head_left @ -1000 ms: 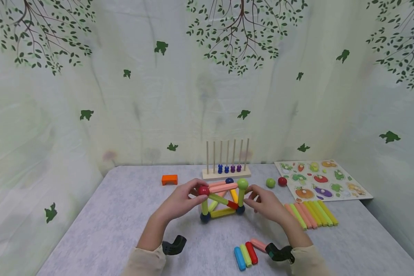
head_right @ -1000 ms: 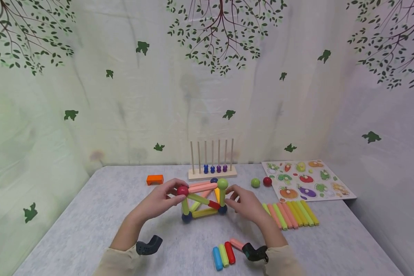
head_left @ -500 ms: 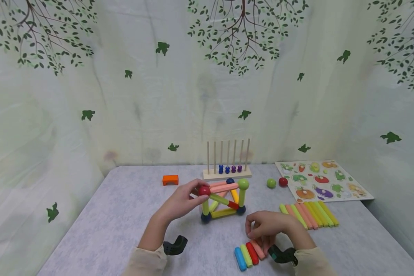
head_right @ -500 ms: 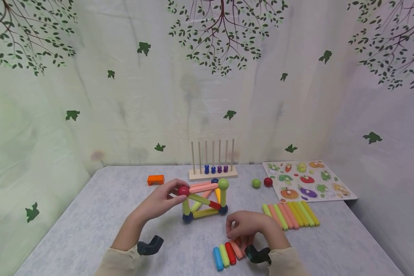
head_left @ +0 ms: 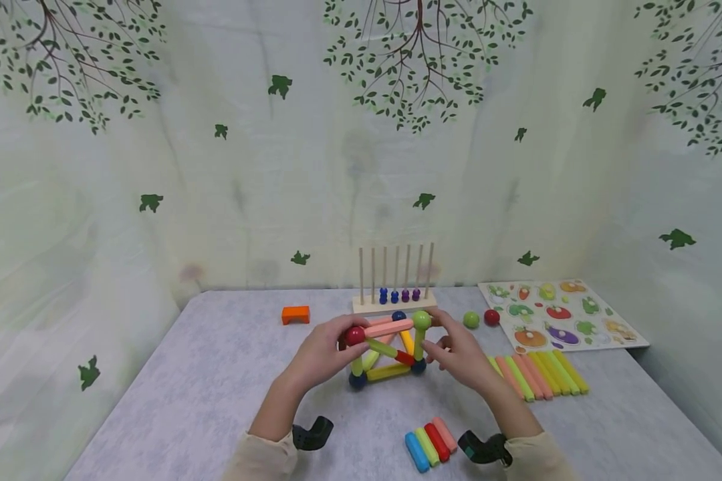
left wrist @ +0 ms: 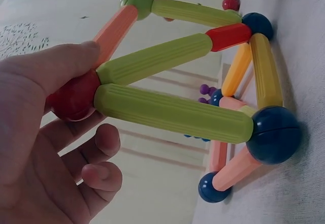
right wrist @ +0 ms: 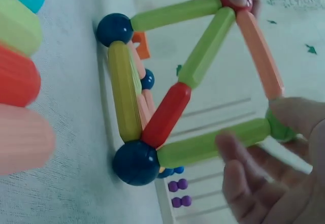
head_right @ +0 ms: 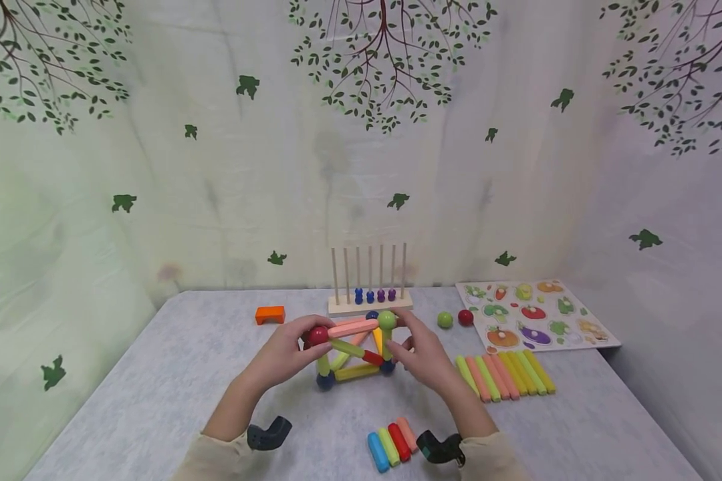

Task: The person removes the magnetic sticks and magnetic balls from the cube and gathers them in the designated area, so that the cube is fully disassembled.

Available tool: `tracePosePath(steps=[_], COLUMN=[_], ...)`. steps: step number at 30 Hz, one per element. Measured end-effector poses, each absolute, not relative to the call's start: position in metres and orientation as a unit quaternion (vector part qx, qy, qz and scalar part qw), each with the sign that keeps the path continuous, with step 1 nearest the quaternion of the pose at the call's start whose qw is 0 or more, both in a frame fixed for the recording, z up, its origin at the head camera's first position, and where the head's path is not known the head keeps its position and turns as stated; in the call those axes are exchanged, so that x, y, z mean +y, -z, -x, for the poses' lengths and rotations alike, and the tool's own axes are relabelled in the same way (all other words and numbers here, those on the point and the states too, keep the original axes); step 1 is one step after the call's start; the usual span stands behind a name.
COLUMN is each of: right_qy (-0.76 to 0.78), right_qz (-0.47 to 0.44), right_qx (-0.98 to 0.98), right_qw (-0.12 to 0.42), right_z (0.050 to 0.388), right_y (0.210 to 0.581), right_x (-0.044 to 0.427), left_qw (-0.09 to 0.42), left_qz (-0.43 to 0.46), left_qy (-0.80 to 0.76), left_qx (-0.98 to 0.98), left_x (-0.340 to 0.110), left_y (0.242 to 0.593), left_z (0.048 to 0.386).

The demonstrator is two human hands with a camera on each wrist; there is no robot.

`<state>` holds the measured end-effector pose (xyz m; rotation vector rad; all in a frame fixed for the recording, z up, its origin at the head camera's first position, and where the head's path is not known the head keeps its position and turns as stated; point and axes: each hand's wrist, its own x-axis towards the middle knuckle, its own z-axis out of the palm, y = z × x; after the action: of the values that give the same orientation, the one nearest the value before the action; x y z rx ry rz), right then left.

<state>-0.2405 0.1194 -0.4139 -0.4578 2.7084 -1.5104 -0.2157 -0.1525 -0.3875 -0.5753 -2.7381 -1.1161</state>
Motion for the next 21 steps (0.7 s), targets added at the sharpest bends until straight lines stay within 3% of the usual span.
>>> tracePosePath(steps=[8, 21], right_qy=[0.468, 0.489], right_qz=[0.203, 0.219], right_qx=[0.859, 0.843], right_qw=[-0.052, -0.049], right_z=[0.2326, 0.2321], right_y=[0.4096, 0.4147], right_x=[0.1154, 0.114], left_qw=[0.091, 0.143], left_qz=[0.196, 0.205], left_qy=[0.364, 0.324], left_qx=[-0.906, -0.913], left_x=[-0.1484, -0.1425], left_y=[0.3911, 0.394], left_z=[0.2163, 0.217])
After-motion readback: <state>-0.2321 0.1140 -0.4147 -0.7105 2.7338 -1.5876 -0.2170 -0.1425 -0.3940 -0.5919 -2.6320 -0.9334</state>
